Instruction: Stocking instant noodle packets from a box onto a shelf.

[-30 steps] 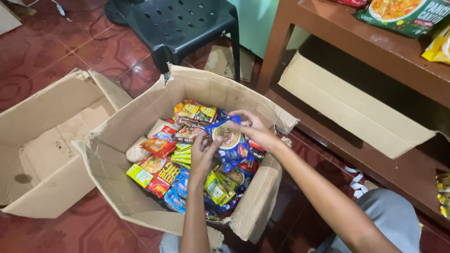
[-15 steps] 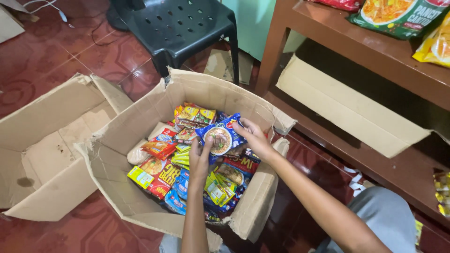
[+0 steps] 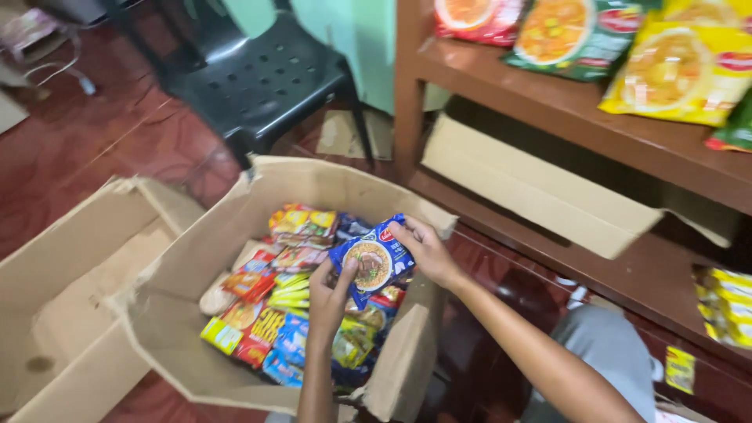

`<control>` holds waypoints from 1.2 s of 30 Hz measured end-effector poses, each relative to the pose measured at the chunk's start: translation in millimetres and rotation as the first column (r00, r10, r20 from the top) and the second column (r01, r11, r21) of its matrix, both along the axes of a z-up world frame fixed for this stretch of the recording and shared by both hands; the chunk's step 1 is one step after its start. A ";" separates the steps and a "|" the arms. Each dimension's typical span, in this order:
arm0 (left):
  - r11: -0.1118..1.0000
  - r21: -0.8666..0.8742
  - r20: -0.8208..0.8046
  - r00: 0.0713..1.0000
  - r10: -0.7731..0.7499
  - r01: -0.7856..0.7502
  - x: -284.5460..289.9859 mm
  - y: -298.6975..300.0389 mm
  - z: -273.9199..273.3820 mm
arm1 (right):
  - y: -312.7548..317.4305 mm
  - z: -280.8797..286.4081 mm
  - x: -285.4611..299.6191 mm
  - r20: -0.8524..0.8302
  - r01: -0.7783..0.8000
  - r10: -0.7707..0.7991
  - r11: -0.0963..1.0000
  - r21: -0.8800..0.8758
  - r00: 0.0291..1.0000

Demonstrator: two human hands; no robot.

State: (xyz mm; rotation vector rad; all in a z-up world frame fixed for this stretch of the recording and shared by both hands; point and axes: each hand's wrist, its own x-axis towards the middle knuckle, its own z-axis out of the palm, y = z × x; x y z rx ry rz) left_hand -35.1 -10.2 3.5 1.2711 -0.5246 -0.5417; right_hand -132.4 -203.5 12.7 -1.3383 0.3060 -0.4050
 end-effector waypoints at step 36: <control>0.889 -0.088 0.824 0.534 -0.188 0.448 -312.0 -383.9 236.9 | -258.4 187.1 -433.5 0.417 0.893 -0.804 0.297 -0.338 0.425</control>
